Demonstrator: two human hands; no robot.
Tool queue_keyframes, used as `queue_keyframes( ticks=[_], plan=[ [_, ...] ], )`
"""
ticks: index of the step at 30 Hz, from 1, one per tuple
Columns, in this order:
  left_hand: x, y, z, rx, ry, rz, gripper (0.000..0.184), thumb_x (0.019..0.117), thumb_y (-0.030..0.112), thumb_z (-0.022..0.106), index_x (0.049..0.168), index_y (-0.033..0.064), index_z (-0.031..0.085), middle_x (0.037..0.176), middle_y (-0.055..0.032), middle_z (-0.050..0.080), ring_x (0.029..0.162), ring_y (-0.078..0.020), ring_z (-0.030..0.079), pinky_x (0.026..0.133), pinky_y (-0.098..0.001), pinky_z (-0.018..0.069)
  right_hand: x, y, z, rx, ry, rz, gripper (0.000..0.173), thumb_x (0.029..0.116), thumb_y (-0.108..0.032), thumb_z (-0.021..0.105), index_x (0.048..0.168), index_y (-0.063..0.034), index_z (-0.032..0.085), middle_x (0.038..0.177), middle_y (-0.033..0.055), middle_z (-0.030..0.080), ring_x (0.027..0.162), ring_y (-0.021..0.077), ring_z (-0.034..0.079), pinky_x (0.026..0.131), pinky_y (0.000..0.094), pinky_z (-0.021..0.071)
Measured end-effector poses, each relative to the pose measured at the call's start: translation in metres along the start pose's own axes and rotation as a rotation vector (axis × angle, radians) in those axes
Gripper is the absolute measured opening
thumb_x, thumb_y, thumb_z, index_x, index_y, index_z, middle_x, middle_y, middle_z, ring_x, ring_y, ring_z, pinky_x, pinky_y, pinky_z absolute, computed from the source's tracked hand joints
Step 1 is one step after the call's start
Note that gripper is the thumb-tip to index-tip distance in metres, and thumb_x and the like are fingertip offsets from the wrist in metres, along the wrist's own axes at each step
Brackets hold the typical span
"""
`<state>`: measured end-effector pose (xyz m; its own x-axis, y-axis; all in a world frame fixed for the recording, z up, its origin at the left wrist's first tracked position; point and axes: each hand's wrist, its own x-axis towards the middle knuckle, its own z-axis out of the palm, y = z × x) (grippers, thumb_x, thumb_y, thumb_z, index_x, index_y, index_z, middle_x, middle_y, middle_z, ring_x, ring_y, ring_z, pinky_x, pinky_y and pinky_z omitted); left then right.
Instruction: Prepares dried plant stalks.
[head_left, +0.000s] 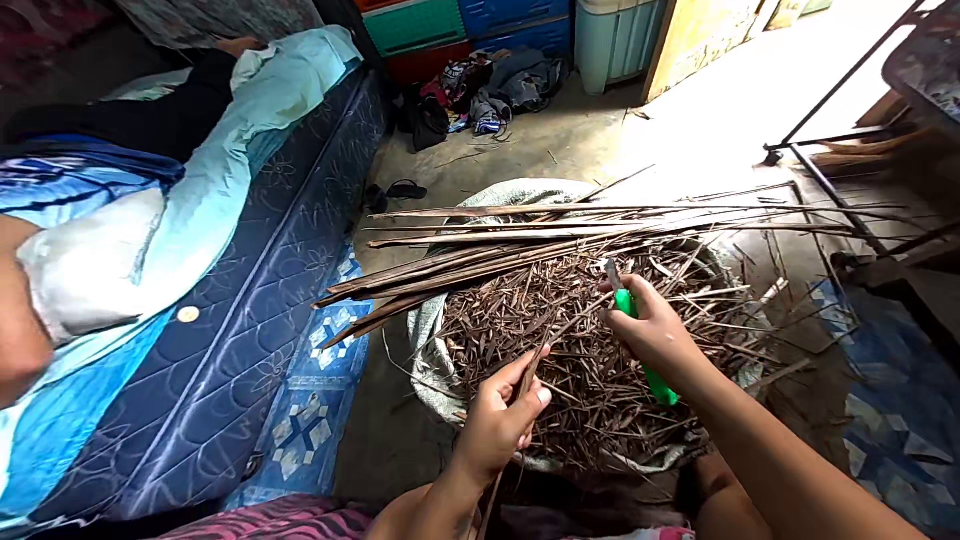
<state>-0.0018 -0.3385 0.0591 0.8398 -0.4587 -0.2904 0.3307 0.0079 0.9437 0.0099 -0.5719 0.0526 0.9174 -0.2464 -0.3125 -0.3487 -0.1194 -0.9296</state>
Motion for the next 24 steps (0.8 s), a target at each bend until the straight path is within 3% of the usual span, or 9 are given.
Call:
queue_keyframes(
  ticks=[2,5,9,11,13,15,18,21,24],
  plan=[
    [0.0,0.002,-0.001,0.055,0.015,0.005,0.053,0.091,0.003,0.052,0.144,-0.0015,0.053,0.074,0.0072,0.056,0.044,0.0015,0.039,0.04,-0.0145,0.0375,0.001,0.003,0.002,-0.092,-0.025,0.016,0.041,0.0939,-0.011,0.058,0.134,-0.0064,0.051,0.084,0.0056,0.057,0.053,0.0107,0.052,0.049,0.0287,0.0465],
    [0.0,0.004,0.0,0.119,0.074,-0.018,0.037,0.1025,0.007,0.046,0.136,-0.0016,0.06,0.074,0.0044,0.063,0.041,0.0018,0.041,0.039,-0.0142,0.0384,0.001,0.006,0.003,-0.176,-0.101,-0.05,0.028,0.1019,-0.018,0.051,0.128,-0.008,0.054,0.084,0.0032,0.057,0.057,0.0102,0.054,0.053,0.0291,0.0482],
    [0.002,0.01,-0.005,0.194,-0.037,-0.173,0.044,0.1112,0.02,0.037,0.153,0.0062,0.044,0.069,0.0007,0.064,0.039,-0.0005,0.039,0.038,-0.0165,0.0361,0.001,0.012,0.013,-0.301,-0.159,-0.123,0.048,0.1091,-0.03,0.042,0.156,-0.0192,0.042,0.083,0.0046,0.061,0.061,0.0142,0.056,0.06,0.0358,0.0505],
    [0.004,0.012,-0.007,0.207,-0.093,-0.205,0.048,0.1101,0.017,0.038,0.158,0.008,0.038,0.065,0.001,0.06,0.039,-0.0013,0.038,0.038,-0.0171,0.034,-0.001,0.011,0.019,-0.272,-0.18,-0.122,0.054,0.1089,-0.033,0.045,0.16,-0.0186,0.035,0.084,0.0056,0.06,0.063,0.015,0.053,0.063,0.0375,0.0482],
    [0.005,0.012,-0.008,0.227,-0.106,-0.207,0.043,0.109,0.016,0.044,0.151,0.005,0.047,0.066,0.0018,0.062,0.04,-0.0007,0.041,0.039,-0.0165,0.0374,-0.004,0.01,0.024,-0.033,-0.228,-0.08,0.052,0.1071,-0.031,0.05,0.155,-0.0139,0.039,0.078,0.0012,0.055,0.056,0.0092,0.049,0.053,0.0279,0.0447],
    [0.008,0.013,-0.008,0.231,-0.085,-0.187,0.038,0.1081,0.015,0.048,0.143,0.0019,0.054,0.068,0.0022,0.064,0.042,-0.0011,0.047,0.041,-0.0164,0.0423,-0.009,0.005,0.03,0.315,-0.276,0.012,0.029,0.1086,-0.023,0.047,0.134,-0.009,0.05,0.067,-0.0039,0.05,0.045,0.0029,0.042,0.041,0.0176,0.0381],
    [0.011,0.014,-0.005,0.249,-0.089,-0.182,0.034,0.1066,0.013,0.051,0.136,-0.0014,0.057,0.071,0.0009,0.066,0.045,-0.0023,0.052,0.044,-0.0172,0.0466,-0.008,0.003,0.034,0.495,-0.237,0.084,0.009,0.1093,-0.011,0.046,0.108,-0.0058,0.054,0.062,-0.0036,0.05,0.042,0.0019,0.04,0.04,0.0155,0.0366],
    [0.013,0.016,0.002,0.353,-0.127,-0.235,0.028,0.1052,0.011,0.053,0.131,0.0007,0.058,0.076,0.002,0.068,0.046,-0.001,0.052,0.046,-0.0169,0.0471,-0.001,0.007,0.035,0.498,-0.135,0.053,0.009,0.1096,-0.01,0.047,0.109,-0.0047,0.054,0.062,-0.0033,0.05,0.042,0.0019,0.041,0.039,0.0154,0.0378],
    [0.018,0.017,0.005,0.387,0.02,-0.169,0.028,0.1087,0.019,0.05,0.128,0.0021,0.062,0.071,0.0036,0.064,0.044,0.0002,0.045,0.043,-0.0166,0.0394,0.002,0.008,0.034,0.147,-0.097,-0.047,0.017,0.1064,-0.013,0.049,0.12,-0.0053,0.055,0.068,-0.0024,0.052,0.048,0.0042,0.046,0.045,0.0196,0.0412]
  ],
)
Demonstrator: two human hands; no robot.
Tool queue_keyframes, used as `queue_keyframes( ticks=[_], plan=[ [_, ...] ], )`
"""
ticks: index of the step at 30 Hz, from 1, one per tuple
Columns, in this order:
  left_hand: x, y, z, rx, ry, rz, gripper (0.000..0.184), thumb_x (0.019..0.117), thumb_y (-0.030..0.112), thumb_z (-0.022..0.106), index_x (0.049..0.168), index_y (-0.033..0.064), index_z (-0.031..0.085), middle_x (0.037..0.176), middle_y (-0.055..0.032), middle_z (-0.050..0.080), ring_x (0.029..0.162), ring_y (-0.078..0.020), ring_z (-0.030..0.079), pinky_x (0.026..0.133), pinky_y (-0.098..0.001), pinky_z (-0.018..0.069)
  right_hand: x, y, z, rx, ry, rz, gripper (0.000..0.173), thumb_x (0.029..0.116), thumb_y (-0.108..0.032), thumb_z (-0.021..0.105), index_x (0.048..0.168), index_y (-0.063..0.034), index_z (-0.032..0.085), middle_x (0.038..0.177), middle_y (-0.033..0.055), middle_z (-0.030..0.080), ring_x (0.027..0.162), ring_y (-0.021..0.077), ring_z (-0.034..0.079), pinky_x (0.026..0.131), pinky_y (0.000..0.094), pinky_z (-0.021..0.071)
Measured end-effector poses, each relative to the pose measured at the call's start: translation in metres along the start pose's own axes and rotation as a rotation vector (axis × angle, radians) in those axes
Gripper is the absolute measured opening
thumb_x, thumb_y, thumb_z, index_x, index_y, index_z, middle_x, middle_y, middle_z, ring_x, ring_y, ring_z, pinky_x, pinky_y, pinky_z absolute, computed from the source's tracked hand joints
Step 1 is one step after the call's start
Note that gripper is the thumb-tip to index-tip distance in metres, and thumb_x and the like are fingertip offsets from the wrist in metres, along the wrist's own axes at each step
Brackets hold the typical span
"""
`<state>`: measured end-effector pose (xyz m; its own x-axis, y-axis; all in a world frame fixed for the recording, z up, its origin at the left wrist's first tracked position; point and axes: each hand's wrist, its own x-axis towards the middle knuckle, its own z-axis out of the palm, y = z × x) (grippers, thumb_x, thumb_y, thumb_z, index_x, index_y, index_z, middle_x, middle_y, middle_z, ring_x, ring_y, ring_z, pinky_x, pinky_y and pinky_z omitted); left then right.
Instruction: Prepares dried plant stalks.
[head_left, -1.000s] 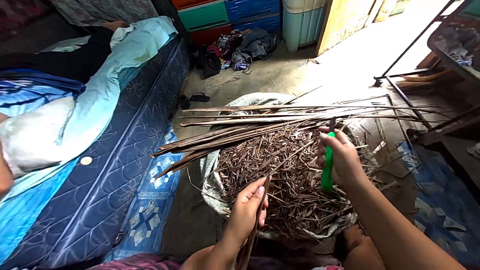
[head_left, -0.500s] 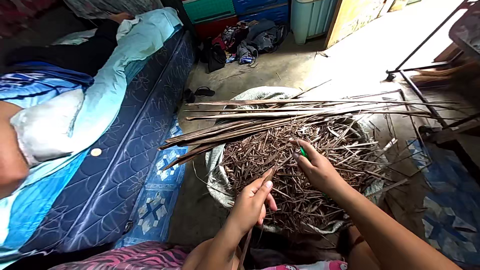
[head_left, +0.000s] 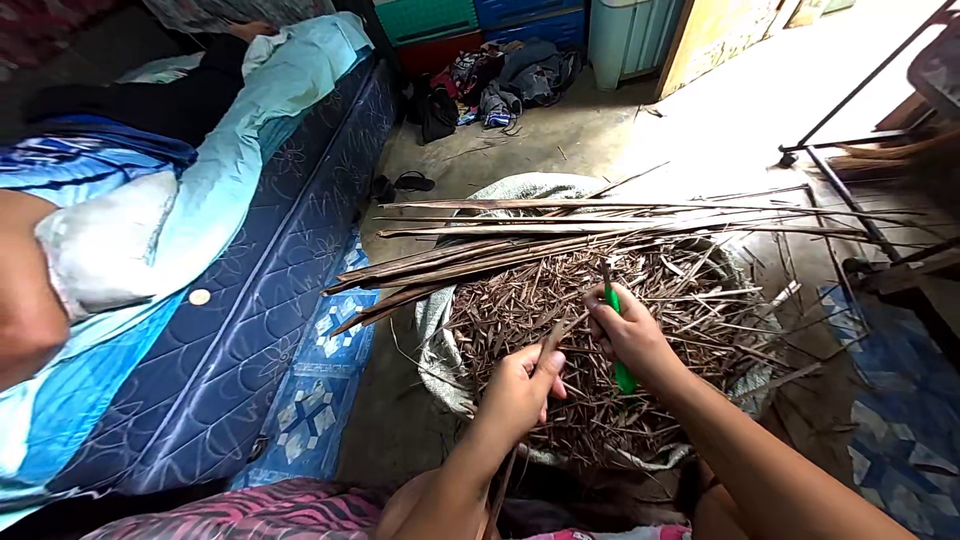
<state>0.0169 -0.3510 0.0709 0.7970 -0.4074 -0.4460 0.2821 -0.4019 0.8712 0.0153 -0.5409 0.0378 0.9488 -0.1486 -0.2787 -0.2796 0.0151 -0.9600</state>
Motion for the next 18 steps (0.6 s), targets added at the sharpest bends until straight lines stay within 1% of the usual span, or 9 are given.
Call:
queue_keyframes(
  ticks=[2,3,5,6,8,9,12,15,18],
  plan=[
    [0.007,0.001,-0.007,-0.022,0.116,0.007,0.028,0.1103,0.018,0.046,0.126,0.001,0.062,0.069,0.0024,0.063,0.042,-0.0002,0.042,0.041,-0.0169,0.0367,-0.007,-0.006,0.003,-0.309,-0.082,-0.022,0.038,0.0978,-0.013,0.054,0.135,-0.0023,0.051,0.083,0.0052,0.06,0.064,0.0122,0.055,0.059,0.0318,0.0473],
    [0.011,0.001,-0.011,-0.02,0.156,0.005,0.029,0.1107,0.018,0.045,0.126,0.0005,0.062,0.07,0.0016,0.064,0.042,-0.0006,0.043,0.041,-0.0172,0.037,-0.012,-0.008,0.007,-0.428,-0.13,-0.061,0.041,0.0951,-0.013,0.055,0.135,-0.0017,0.051,0.09,0.008,0.064,0.071,0.0162,0.06,0.065,0.0369,0.0513],
    [0.018,0.0,-0.016,0.079,0.212,0.002,0.027,0.1114,0.019,0.043,0.118,0.0012,0.063,0.074,0.0012,0.064,0.047,-0.0026,0.047,0.046,-0.0193,0.0407,-0.024,-0.006,0.017,-0.568,-0.193,-0.205,0.038,0.0982,-0.01,0.055,0.135,-0.0031,0.06,0.11,0.015,0.068,0.093,0.0256,0.067,0.083,0.0458,0.0554],
    [0.021,-0.003,-0.016,0.145,0.238,0.023,0.028,0.1108,0.018,0.043,0.117,0.0015,0.064,0.075,0.002,0.064,0.052,-0.0033,0.05,0.051,-0.0212,0.0432,-0.028,0.0,0.022,-0.622,-0.181,-0.329,0.039,0.0992,-0.01,0.054,0.137,-0.0079,0.063,0.115,0.0153,0.07,0.097,0.0272,0.069,0.085,0.0465,0.0571],
    [0.024,-0.01,-0.013,0.245,0.281,0.072,0.027,0.1066,0.012,0.046,0.121,0.0012,0.066,0.077,0.0027,0.066,0.066,-0.0048,0.06,0.068,-0.0263,0.0522,-0.032,0.012,0.031,-0.734,-0.1,-0.539,0.046,0.0963,-0.009,0.058,0.141,-0.0165,0.065,0.105,0.0158,0.073,0.081,0.0312,0.073,0.069,0.0496,0.0596],
    [0.024,-0.009,-0.01,0.272,0.285,0.052,0.027,0.1049,0.009,0.047,0.123,0.0013,0.065,0.081,0.0009,0.067,0.073,-0.0073,0.064,0.075,-0.03,0.0544,-0.033,0.014,0.034,-0.8,-0.068,-0.557,0.048,0.0968,-0.011,0.059,0.144,-0.0177,0.063,0.098,0.0159,0.074,0.074,0.0329,0.072,0.063,0.0504,0.0589],
    [0.028,-0.004,-0.003,0.385,0.292,-0.049,0.028,0.1046,0.011,0.046,0.121,0.0021,0.067,0.094,-0.0088,0.07,0.088,-0.0188,0.068,0.085,-0.0415,0.0546,-0.034,0.007,0.038,-0.99,-0.096,-0.31,0.049,0.1028,-0.015,0.053,0.152,-0.0147,0.052,0.099,0.0184,0.074,0.08,0.0385,0.074,0.069,0.0542,0.0584],
    [0.031,-0.005,0.005,0.5,0.298,-0.051,0.043,0.108,0.016,0.04,0.147,0.0091,0.055,0.111,-0.0154,0.072,0.1,-0.0271,0.07,0.094,-0.0484,0.0527,-0.032,0.002,0.042,-1.075,-0.101,-0.153,0.042,0.1041,-0.012,0.048,0.146,-0.0104,0.054,0.105,0.0194,0.072,0.087,0.0384,0.074,0.073,0.0524,0.0584],
    [0.035,-0.008,0.015,0.6,0.319,-0.023,0.046,0.1102,0.023,0.041,0.155,0.0156,0.047,0.113,-0.0161,0.073,0.102,-0.0301,0.07,0.094,-0.0498,0.0525,-0.034,-0.003,0.05,-1.182,-0.122,-0.014,0.041,0.1061,-0.01,0.043,0.146,-0.0106,0.051,0.106,0.019,0.072,0.09,0.0373,0.074,0.073,0.0498,0.0585]
  ],
)
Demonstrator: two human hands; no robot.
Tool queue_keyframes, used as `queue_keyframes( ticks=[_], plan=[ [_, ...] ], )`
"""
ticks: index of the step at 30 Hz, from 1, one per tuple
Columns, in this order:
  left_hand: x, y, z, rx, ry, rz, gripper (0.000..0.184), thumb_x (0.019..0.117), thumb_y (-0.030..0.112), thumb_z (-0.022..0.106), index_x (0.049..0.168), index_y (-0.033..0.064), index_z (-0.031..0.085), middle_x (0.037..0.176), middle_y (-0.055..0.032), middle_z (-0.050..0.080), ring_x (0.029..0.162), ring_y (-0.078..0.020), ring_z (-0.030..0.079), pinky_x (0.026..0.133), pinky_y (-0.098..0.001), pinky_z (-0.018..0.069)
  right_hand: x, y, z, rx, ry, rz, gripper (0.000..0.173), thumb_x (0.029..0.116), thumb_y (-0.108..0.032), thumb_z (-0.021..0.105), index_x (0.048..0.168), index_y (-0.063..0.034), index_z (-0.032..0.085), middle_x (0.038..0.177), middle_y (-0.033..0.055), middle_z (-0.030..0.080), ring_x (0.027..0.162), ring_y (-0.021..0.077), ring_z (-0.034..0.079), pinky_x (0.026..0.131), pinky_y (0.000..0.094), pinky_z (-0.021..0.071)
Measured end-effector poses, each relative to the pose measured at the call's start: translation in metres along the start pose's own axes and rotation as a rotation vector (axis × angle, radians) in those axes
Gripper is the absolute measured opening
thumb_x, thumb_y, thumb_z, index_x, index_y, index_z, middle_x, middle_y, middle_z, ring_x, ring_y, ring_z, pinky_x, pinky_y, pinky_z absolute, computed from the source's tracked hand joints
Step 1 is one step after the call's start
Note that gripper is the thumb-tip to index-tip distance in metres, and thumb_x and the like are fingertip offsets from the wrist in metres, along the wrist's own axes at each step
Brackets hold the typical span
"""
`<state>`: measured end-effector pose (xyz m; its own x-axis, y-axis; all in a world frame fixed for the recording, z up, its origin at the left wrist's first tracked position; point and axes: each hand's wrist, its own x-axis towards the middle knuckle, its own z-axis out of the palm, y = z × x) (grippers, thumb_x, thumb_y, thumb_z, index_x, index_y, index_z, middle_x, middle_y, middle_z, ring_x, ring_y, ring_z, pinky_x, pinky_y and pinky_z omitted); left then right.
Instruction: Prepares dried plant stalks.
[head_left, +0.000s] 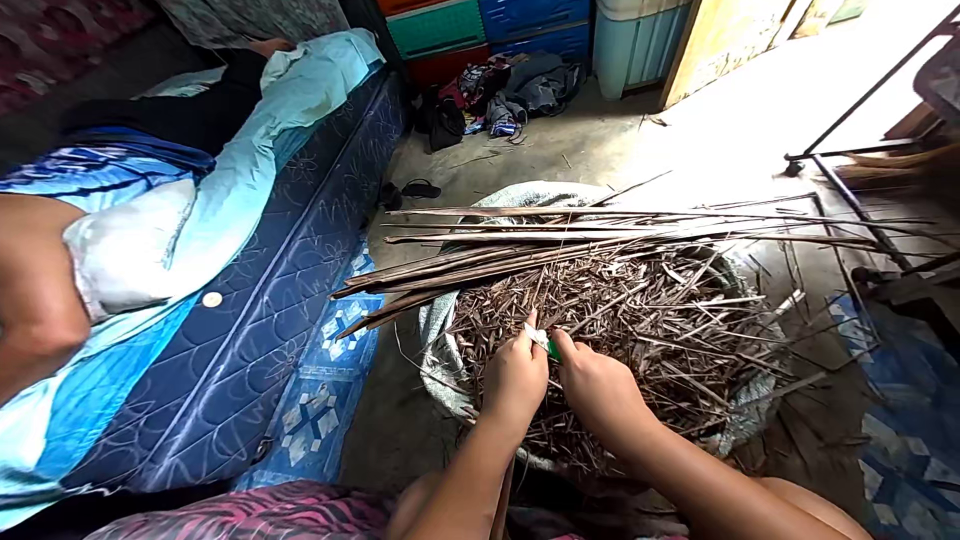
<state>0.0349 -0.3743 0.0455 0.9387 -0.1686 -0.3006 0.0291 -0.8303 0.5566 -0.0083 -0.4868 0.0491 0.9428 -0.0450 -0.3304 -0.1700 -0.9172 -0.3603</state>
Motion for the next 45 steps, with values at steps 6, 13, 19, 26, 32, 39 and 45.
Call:
queue_keyframes(
  ticks=[6,13,19,26,32,39,45],
  plan=[
    [-0.002,0.014,0.012,0.156,-0.013,-0.016,0.037,0.1101,0.023,0.041,0.13,0.005,0.066,0.114,-0.0175,0.072,0.108,-0.0331,0.069,0.092,-0.0527,0.0525,0.014,-0.002,-0.008,-0.015,-0.106,0.148,0.038,0.1075,-0.007,0.039,0.144,-0.009,0.048,0.11,0.0186,0.069,0.102,0.0368,0.072,0.08,0.0501,0.0583],
    [0.002,0.015,0.01,0.139,-0.045,-0.017,0.043,0.1112,0.026,0.039,0.149,0.0116,0.055,0.115,-0.018,0.072,0.108,-0.0343,0.07,0.095,-0.0537,0.0522,0.017,0.019,-0.034,0.146,-0.148,0.093,0.03,0.1106,-0.022,0.04,0.132,-0.0081,0.055,0.109,0.0188,0.071,0.106,0.0378,0.071,0.087,0.0555,0.055],
    [0.004,0.014,0.008,0.13,-0.02,-0.042,0.046,0.1099,0.02,0.041,0.156,0.018,0.046,0.121,-0.0163,0.072,0.114,-0.0327,0.068,0.1,-0.0513,0.0502,0.002,0.003,-0.029,0.086,-0.271,0.079,0.029,0.11,-0.018,0.038,0.134,-0.0089,0.053,0.112,0.0173,0.071,0.11,0.0356,0.071,0.088,0.0533,0.0556],
    [0.004,0.016,0.012,0.221,-0.045,-0.057,0.04,0.1098,0.021,0.04,0.14,0.0098,0.063,0.12,-0.0161,0.072,0.113,-0.0321,0.068,0.096,-0.0524,0.0519,0.017,0.0,-0.012,0.005,-0.158,0.141,0.033,0.1081,-0.008,0.038,0.138,-0.0083,0.052,0.111,0.0179,0.07,0.105,0.0358,0.072,0.081,0.0501,0.0581],
    [0.0,0.014,0.016,0.217,-0.052,-0.036,0.045,0.112,0.03,0.038,0.15,0.0122,0.054,0.125,-0.0167,0.07,0.115,-0.034,0.068,0.097,-0.0542,0.0518,0.029,0.011,-0.018,0.039,-0.154,0.211,0.034,0.1085,-0.01,0.036,0.14,-0.0088,0.05,0.113,0.017,0.071,0.109,0.0348,0.071,0.085,0.051,0.0572],
    [0.005,0.011,0.008,0.139,-0.024,-0.064,0.044,0.1099,0.021,0.041,0.152,0.0156,0.053,0.12,-0.0156,0.072,0.114,-0.0318,0.068,0.099,-0.0509,0.0507,0.009,0.004,-0.025,0.138,-0.302,0.084,0.03,0.1104,-0.018,0.037,0.134,-0.0096,0.053,0.115,0.0175,0.071,0.112,0.0367,0.07,0.09,0.0555,0.055],
    [0.008,0.008,0.017,0.196,-0.068,-0.073,0.04,0.1116,0.028,0.038,0.133,0.0079,0.065,0.118,-0.0171,0.071,0.113,-0.0335,0.068,0.096,-0.0554,0.0511,0.033,0.007,0.002,0.045,-0.119,0.175,0.033,0.1082,-0.009,0.038,0.137,-0.0079,0.053,0.111,0.0182,0.072,0.107,0.0366,0.072,0.083,0.0525,0.0577]
  ],
)
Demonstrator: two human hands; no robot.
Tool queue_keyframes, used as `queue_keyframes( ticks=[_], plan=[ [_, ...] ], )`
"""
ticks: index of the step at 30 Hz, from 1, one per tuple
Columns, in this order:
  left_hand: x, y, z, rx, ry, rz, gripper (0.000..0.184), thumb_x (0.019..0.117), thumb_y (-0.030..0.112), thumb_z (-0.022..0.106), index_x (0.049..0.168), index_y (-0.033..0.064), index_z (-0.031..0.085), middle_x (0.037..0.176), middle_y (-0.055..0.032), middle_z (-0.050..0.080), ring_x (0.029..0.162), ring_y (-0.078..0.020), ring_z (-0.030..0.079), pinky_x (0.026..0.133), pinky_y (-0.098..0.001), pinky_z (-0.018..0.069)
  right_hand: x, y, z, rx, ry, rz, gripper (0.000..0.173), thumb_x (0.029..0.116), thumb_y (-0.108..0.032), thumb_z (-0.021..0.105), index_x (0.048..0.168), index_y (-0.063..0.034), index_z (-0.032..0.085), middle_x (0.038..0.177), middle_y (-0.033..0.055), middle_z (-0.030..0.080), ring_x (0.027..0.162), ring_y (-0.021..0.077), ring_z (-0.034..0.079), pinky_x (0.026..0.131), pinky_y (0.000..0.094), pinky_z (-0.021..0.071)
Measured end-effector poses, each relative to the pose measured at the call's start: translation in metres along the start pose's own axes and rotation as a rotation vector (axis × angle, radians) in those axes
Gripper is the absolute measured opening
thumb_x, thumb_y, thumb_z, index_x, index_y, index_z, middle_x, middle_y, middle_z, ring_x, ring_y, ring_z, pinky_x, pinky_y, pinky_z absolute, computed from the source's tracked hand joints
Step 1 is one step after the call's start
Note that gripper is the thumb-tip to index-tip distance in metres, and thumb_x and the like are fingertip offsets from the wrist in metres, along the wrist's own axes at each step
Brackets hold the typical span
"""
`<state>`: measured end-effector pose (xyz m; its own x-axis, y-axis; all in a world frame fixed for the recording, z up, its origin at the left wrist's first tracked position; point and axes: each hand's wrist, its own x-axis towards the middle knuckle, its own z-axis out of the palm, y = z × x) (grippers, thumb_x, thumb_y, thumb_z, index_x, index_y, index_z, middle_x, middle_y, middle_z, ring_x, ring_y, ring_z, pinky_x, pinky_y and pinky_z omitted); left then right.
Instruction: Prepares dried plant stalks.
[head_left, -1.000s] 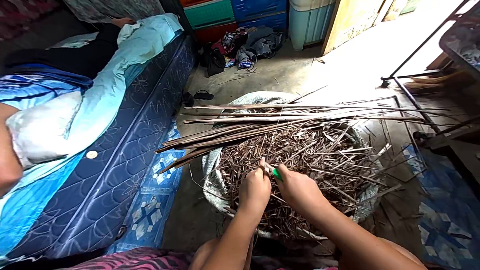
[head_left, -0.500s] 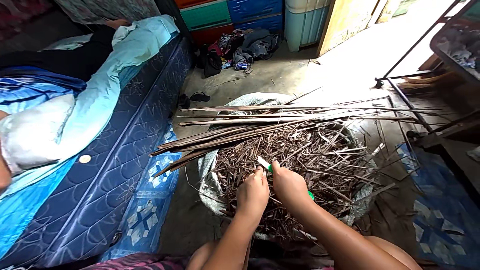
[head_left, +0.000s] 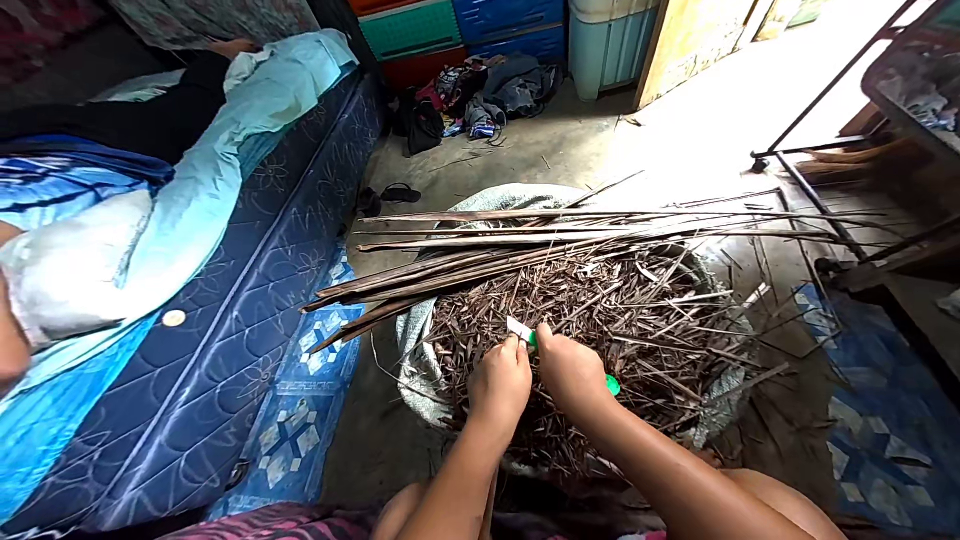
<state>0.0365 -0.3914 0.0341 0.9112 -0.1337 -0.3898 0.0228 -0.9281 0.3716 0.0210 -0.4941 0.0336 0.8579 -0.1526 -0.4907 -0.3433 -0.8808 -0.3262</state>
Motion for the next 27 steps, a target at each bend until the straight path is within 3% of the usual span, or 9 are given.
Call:
queue_keyframes(
  ticks=[2,4,10,15,18,21,22,25,27],
  plan=[
    [-0.003,0.003,0.001,-0.004,-0.039,0.01,0.046,0.1124,0.033,0.036,0.152,0.0157,0.052,0.126,-0.0147,0.07,0.115,-0.0313,0.068,0.099,-0.0533,0.0511,0.009,0.009,-0.006,0.011,0.025,0.062,0.034,0.1084,-0.008,0.037,0.138,-0.0075,0.052,0.112,0.0189,0.071,0.107,0.0375,0.071,0.083,0.0539,0.0573],
    [-0.004,0.002,0.001,-0.03,-0.024,0.03,0.047,0.1124,0.033,0.036,0.156,0.0182,0.047,0.115,-0.014,0.073,0.099,-0.0294,0.071,0.092,-0.0499,0.0539,0.014,0.016,-0.018,0.034,0.008,0.089,0.034,0.1086,-0.01,0.037,0.14,-0.0084,0.051,0.116,0.0184,0.071,0.11,0.0373,0.07,0.086,0.0542,0.0565],
    [-0.001,0.001,-0.01,-0.076,0.003,-0.004,0.039,0.1099,0.022,0.041,0.135,0.0054,0.065,0.116,-0.0182,0.072,0.112,-0.0331,0.068,0.097,-0.0536,0.0505,-0.013,0.009,-0.027,0.19,-0.195,-0.089,0.031,0.1116,-0.024,0.039,0.133,-0.0089,0.055,0.116,0.0196,0.07,0.112,0.0376,0.068,0.092,0.0573,0.0534],
    [0.003,-0.003,-0.006,-0.095,-0.018,-0.023,0.042,0.1104,0.021,0.038,0.147,0.0124,0.057,0.124,-0.0143,0.071,0.117,-0.0292,0.067,0.102,-0.0499,0.0494,-0.013,-0.001,-0.013,0.07,-0.224,-0.082,0.03,0.1092,-0.014,0.038,0.135,-0.0089,0.052,0.119,0.0182,0.07,0.115,0.0366,0.068,0.091,0.0555,0.0546],
    [0.005,-0.002,-0.002,-0.052,-0.033,-0.016,0.038,0.1107,0.024,0.038,0.13,0.006,0.066,0.118,-0.017,0.071,0.114,-0.032,0.067,0.098,-0.0536,0.0497,-0.003,-0.001,-0.004,0.006,-0.111,-0.042,0.033,0.1088,-0.01,0.037,0.137,-0.0078,0.052,0.116,0.0184,0.071,0.112,0.037,0.07,0.087,0.0547,0.0565],
    [0.002,0.001,-0.001,-0.077,-0.049,0.019,0.044,0.1124,0.03,0.038,0.147,0.01,0.057,0.133,-0.0152,0.068,0.124,-0.0306,0.064,0.107,-0.0533,0.0466,0.007,0.004,-0.005,-0.011,0.015,0.011,0.033,0.1085,-0.008,0.037,0.137,-0.0067,0.053,0.111,0.0184,0.071,0.107,0.0366,0.072,0.082,0.0524,0.0577],
    [0.001,0.001,0.0,-0.093,-0.034,0.038,0.045,0.1122,0.031,0.038,0.151,0.0129,0.053,0.13,-0.0142,0.07,0.119,-0.0299,0.067,0.104,-0.0524,0.0485,0.01,0.007,-0.008,-0.008,0.039,0.029,0.032,0.1085,-0.008,0.037,0.137,-0.0064,0.053,0.111,0.0185,0.071,0.106,0.0367,0.072,0.082,0.0519,0.0575],
    [0.0,-0.002,0.0,-0.143,-0.016,0.066,0.045,0.1121,0.032,0.039,0.153,0.0158,0.051,0.099,-0.0116,0.074,0.087,-0.026,0.07,0.087,-0.0475,0.0543,0.013,0.016,-0.022,0.038,0.017,0.047,0.033,0.1084,-0.009,0.037,0.138,-0.008,0.052,0.115,0.0187,0.071,0.11,0.0367,0.071,0.086,0.0534,0.0564],
    [0.001,-0.002,-0.004,-0.161,-0.023,0.06,0.043,0.1119,0.029,0.04,0.147,0.0099,0.057,0.107,-0.0151,0.074,0.097,-0.0286,0.071,0.093,-0.05,0.0528,0.007,0.017,-0.03,0.108,-0.057,-0.01,0.031,0.1104,-0.016,0.037,0.136,-0.008,0.053,0.116,0.0199,0.07,0.113,0.0379,0.069,0.09,0.0552,0.0545]
  ],
)
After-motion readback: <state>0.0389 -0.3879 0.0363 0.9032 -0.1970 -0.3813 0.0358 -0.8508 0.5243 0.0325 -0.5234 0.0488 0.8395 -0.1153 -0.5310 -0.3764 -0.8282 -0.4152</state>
